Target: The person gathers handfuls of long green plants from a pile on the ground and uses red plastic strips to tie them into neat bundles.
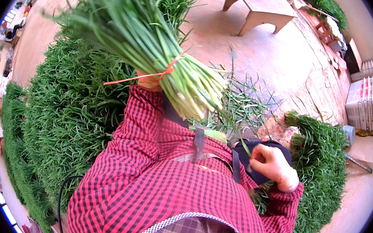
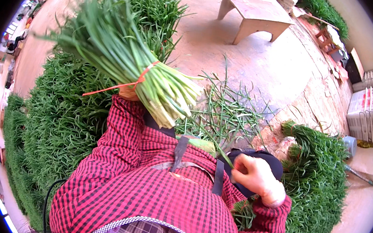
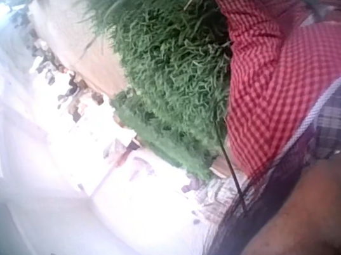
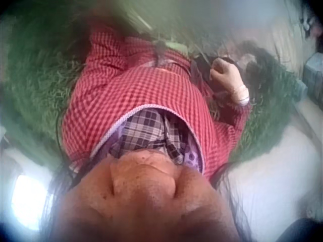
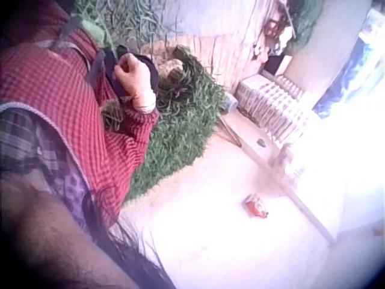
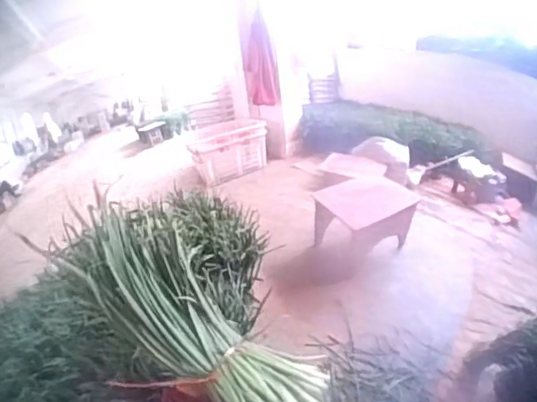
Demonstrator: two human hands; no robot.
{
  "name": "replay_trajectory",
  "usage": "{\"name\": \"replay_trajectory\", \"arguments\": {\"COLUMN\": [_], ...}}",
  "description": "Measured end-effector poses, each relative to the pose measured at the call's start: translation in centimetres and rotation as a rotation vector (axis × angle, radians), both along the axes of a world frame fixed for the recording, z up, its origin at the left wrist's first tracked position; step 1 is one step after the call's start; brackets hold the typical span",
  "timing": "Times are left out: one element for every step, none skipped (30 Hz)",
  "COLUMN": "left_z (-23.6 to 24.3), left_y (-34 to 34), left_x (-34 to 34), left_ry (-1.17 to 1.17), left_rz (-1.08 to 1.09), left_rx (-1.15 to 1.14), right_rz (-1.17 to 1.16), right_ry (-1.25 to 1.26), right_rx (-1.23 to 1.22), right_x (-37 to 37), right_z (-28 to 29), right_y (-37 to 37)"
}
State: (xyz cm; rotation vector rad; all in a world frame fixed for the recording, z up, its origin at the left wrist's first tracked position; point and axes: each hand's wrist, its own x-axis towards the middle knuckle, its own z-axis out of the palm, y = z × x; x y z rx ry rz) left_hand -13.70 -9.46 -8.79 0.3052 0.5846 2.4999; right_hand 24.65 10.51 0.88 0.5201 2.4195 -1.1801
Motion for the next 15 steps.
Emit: {"name": "replay_trajectory", "arguments": {"left_z": [-0.2,-0.3,-0.5,-0.5,-0.6,-0.8,-0.9,-0.9,-1.0,-1.1,-1.1,-1.2,-1.1,-1.0,-1.1], "left_y": [-0.5,-0.8,-1.0,-1.2,-1.3,-1.5,-1.4,-1.3,-1.2,-1.1,-1.1,-1.0,-1.2,-0.8,-0.6], "left_x": [-0.3,-0.3,-0.4,-0.5,-0.4,-0.4,-0.3,-0.3,-0.3,-0.1,0.0,0.2,0.2,0.4,0.6], "left_ry": [-0.023,-0.037,-0.049,-0.056,-0.059,-0.063,-0.071,-0.073,-0.08,-0.082,-0.086,-0.095,-0.097,-0.104,-0.109], "left_rz": [0.013,0.019,0.024,0.029,0.03,0.034,0.033,0.032,0.035,0.036,0.033,0.03,0.034,0.018,0.006], "left_rx": [0.005,0.008,0.009,0.01,0.012,0.008,0.006,0.005,0.002,-0.001,-0.002,0.001,0.0,0.002,0.005], "right_rz": [-0.052,-0.198,-0.198,-0.196,-0.195,-0.293,-0.356,-0.417,-0.343,-0.269,-0.249,-0.23,-0.195,-0.171,-0.091], "right_ry": [-0.053,-0.107,-0.125,-0.141,-0.019,0.054,0.187,0.32,0.444,0.568,0.626,0.683,0.734,0.78,0.826], "right_rx": [0.01,-0.001,0.223,0.448,0.587,0.486,0.342,0.196,0.18,0.163,0.155,0.15,0.161,0.188,0.29], "right_x": [0.9,2.2,2.3,2.1,1.7,0.3,-1.1,-2.5,-4.3,-6.2,-7.8,-9.2,-10.7,-11.8,-12.6], "right_z": [0.1,-0.8,-1.1,-1.3,-1.8,-1.6,-1.4,-1.3,-0.7,0.0,0.3,0.7,1.3,2.1,2.3], "right_y": [0.6,1.5,2.0,2.4,2.5,2.2,1.7,1.0,0.2,-0.6,-1.4,-2.2,-3.2,-4.1,-4.6]}}
